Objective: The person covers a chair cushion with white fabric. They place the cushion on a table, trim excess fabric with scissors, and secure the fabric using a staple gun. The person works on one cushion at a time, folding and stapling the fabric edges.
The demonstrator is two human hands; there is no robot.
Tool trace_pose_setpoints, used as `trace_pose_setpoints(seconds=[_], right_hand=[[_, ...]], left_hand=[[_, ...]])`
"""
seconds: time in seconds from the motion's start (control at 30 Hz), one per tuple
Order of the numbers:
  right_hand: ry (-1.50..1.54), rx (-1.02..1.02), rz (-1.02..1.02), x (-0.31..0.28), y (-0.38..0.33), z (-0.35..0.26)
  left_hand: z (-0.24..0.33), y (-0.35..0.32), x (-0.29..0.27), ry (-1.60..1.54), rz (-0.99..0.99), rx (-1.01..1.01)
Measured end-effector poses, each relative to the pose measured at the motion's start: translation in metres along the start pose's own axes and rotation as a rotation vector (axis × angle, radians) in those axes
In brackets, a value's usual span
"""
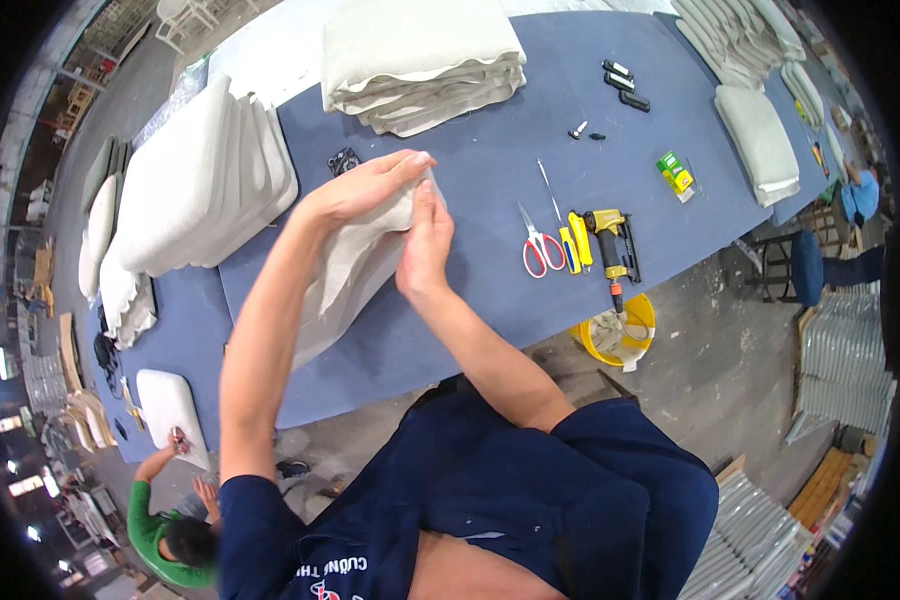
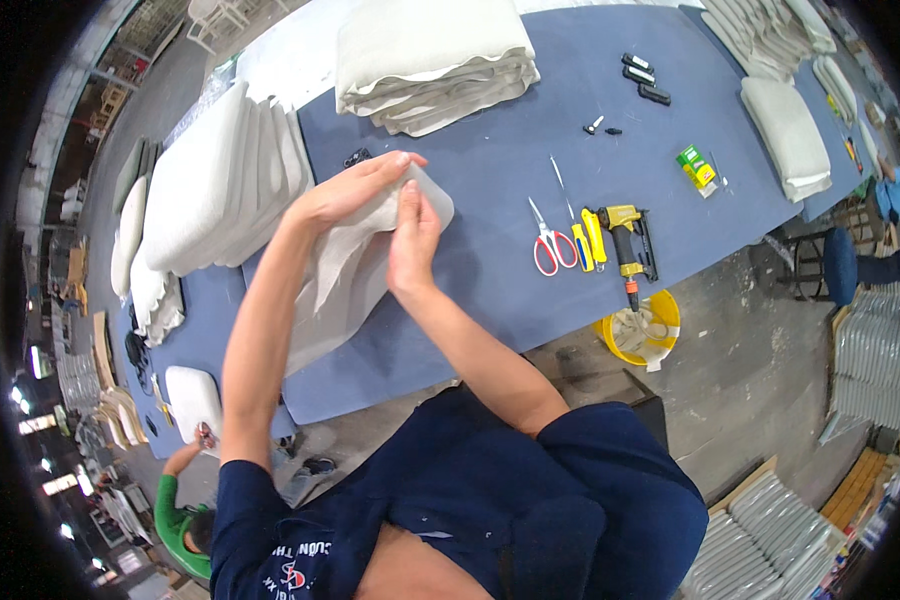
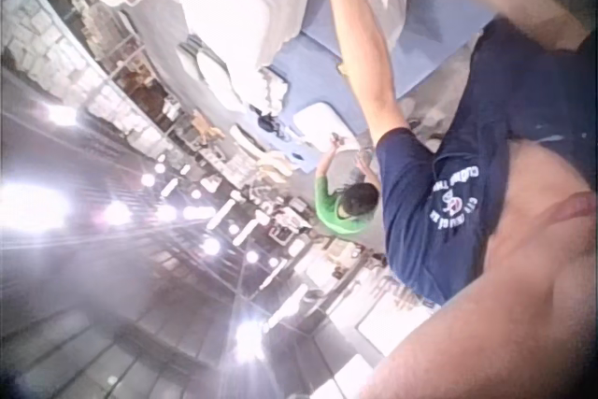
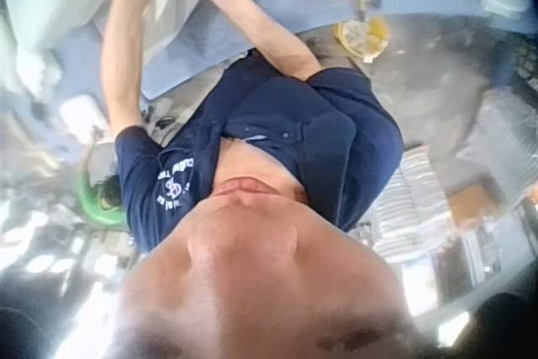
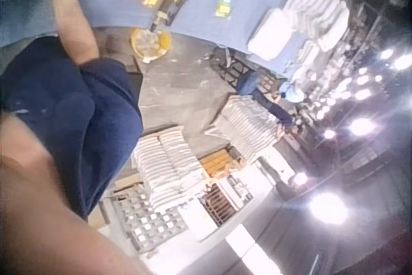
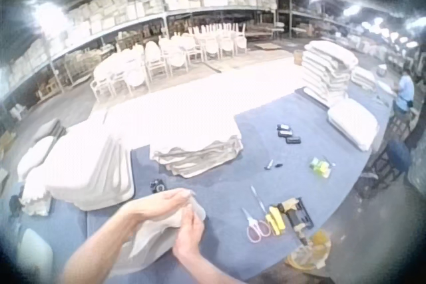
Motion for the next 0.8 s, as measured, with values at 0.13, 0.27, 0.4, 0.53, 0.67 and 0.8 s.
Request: trace_pose_setpoints(seconds=[0.13, 0.27, 0.4, 0.53, 0.67, 0.8], right_hand=[[-0.2, -0.02, -0.178, -0.049, 0.05, 0.011], [-0.301, -0.152, -0.309, -0.053, 0.065, 0.025], [-0.375, -0.209, -0.405, -0.049, 0.081, 0.029], [-0.406, -0.079, -0.51, -0.043, 0.094, 0.028], [-0.492, 0.056, -0.62, -0.035, 0.105, 0.028], [-1.005, -0.179, -0.712, -0.093, 0.136, -0.021]], left_hand=[[-0.006, 0.063, 0.001, -0.253, -0.224, -0.118], [0.0, 0.058, -0.017, -0.046, -0.274, 0.079], [0.002, 0.061, -0.03, 0.11, -0.197, 0.219], [-0.001, 0.063, -0.047, 0.14, -0.222, 0.204], [-0.017, 0.07, -0.06, 0.276, -0.078, 0.12], [0.0, 0.066, -0.059, 0.387, -0.058, 0.005]])
Point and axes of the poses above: each hand's wrist, its own y-axis towards the middle knuckle, its own x-axis out of the palm, z = x × y, the point moved 3 cm from there along y, towards the middle knuckle, and after that the axes turned 10 degrees about -x, right-handed, at the moved point
